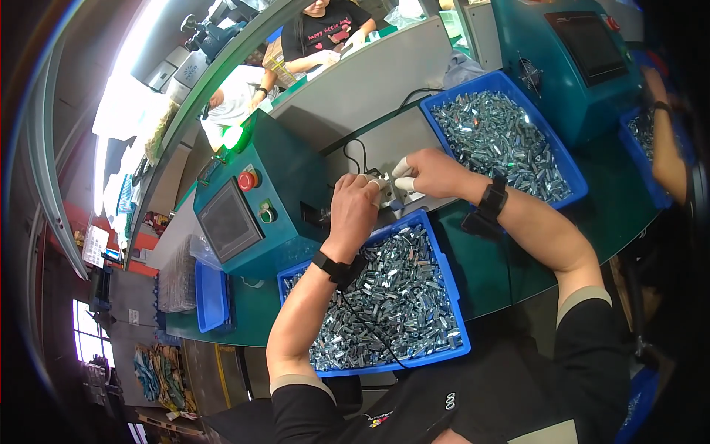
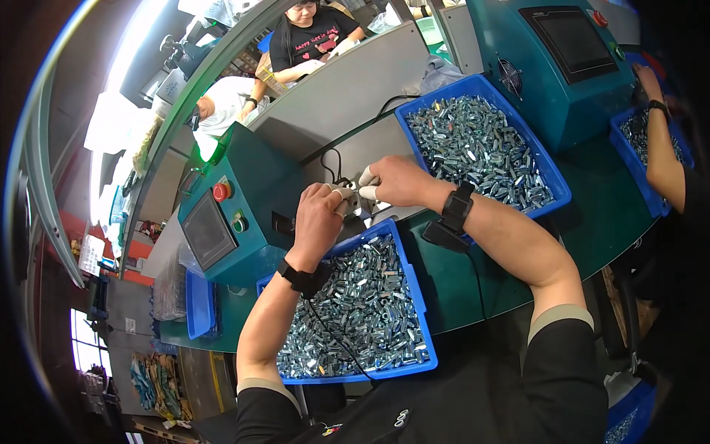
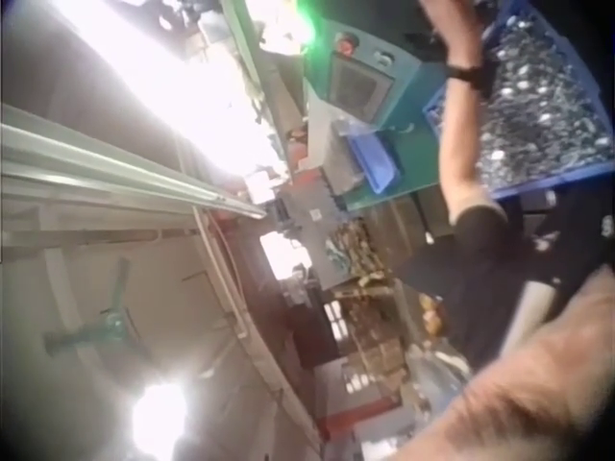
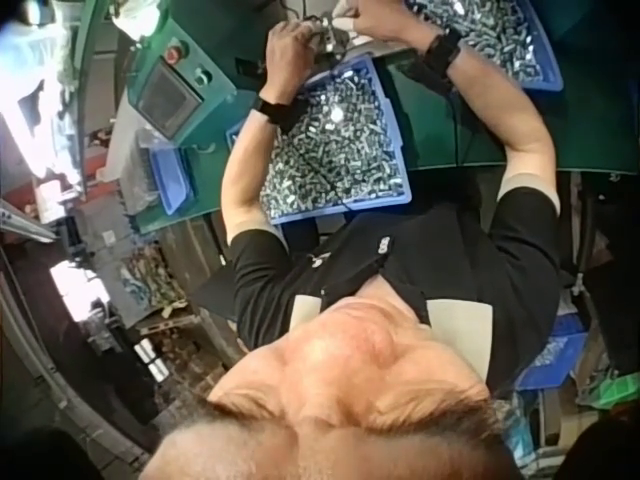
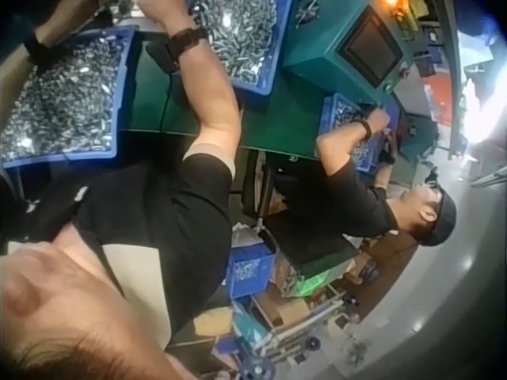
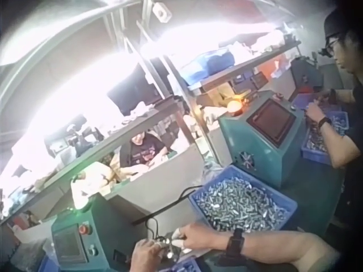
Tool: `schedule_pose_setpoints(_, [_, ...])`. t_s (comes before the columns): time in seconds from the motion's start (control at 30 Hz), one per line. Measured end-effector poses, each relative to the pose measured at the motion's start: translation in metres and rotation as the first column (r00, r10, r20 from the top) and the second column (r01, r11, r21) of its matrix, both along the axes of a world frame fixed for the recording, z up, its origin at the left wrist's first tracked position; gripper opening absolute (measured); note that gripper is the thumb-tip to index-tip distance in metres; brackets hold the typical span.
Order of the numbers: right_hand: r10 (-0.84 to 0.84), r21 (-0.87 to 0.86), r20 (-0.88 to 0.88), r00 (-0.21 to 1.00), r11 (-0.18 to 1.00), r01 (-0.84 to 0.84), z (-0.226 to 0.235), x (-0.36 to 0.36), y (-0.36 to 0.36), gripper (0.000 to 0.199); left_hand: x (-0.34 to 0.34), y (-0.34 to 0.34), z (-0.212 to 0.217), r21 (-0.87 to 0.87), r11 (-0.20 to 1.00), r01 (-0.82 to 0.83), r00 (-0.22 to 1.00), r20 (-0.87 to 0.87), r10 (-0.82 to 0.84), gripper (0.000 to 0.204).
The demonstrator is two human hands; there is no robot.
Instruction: The person picks up a metal part from a blue bin and inserts it into a machine. After the machine cycles, the person removes the part and places it into a different blue bin, repeating the process.
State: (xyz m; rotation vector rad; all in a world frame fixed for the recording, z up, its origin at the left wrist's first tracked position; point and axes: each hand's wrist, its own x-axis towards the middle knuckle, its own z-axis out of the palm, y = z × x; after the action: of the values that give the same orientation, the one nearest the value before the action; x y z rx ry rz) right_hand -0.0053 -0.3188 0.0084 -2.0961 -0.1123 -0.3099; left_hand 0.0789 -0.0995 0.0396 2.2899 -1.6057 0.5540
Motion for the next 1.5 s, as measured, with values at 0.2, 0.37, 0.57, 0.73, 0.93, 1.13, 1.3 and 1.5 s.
schedule_pose_setpoints(0.2, [0.242, 0.061, -0.168, 0.956, 0.970, -0.235, -0.003, 0.000, -0.002, 0.035, -0.034, 0.025, 0.028, -0.058, 0.998, -0.035, 0.999, -0.023, 0.034, 0.031])
schedule_pose_setpoints(0.37, [0.360, 0.085, -0.140, 0.923, 0.933, -0.351, -0.008, 0.013, 0.004, 0.038, -0.065, 0.076, 0.041, -0.024, 0.996, -0.081, 0.992, -0.102, 0.078, 0.033])
schedule_pose_setpoints(0.57, [0.386, -0.004, -0.171, 0.907, 0.920, -0.392, -0.010, 0.032, 0.018, 0.040, -0.089, 0.111, 0.031, 0.018, 0.994, -0.104, 0.979, -0.175, 0.106, 0.029])
schedule_pose_setpoints(0.73, [0.321, 0.027, -0.066, 0.945, 0.947, -0.319, -0.019, 0.025, 0.024, 0.041, -0.088, 0.116, 0.017, 0.070, 0.989, -0.129, 0.960, -0.242, 0.142, 0.028])
schedule_pose_setpoints(0.93, [0.292, 0.068, -0.058, 0.955, 0.955, -0.288, -0.026, 0.019, 0.027, 0.041, -0.081, 0.108, 0.004, 0.149, 0.982, -0.116, 0.938, -0.308, 0.158, 0.028])
schedule_pose_setpoints(1.13, [0.253, 0.098, 0.053, 0.966, 0.961, -0.257, -0.033, 0.023, 0.028, 0.039, -0.074, 0.095, -0.008, 0.241, 0.967, -0.083, 0.927, -0.337, 0.163, 0.030])
schedule_pose_setpoints(1.3, [0.244, 0.131, 0.067, 0.968, 0.959, -0.251, -0.038, 0.026, 0.030, 0.039, -0.068, 0.084, -0.021, 0.299, 0.952, -0.068, 0.930, -0.326, 0.169, 0.031])
schedule_pose_setpoints(1.5, [0.230, 0.108, 0.013, 0.973, 0.967, -0.230, -0.031, 0.024, 0.026, 0.039, -0.079, 0.066, -0.024, 0.284, 0.958, -0.022, 0.937, -0.329, 0.119, 0.028])
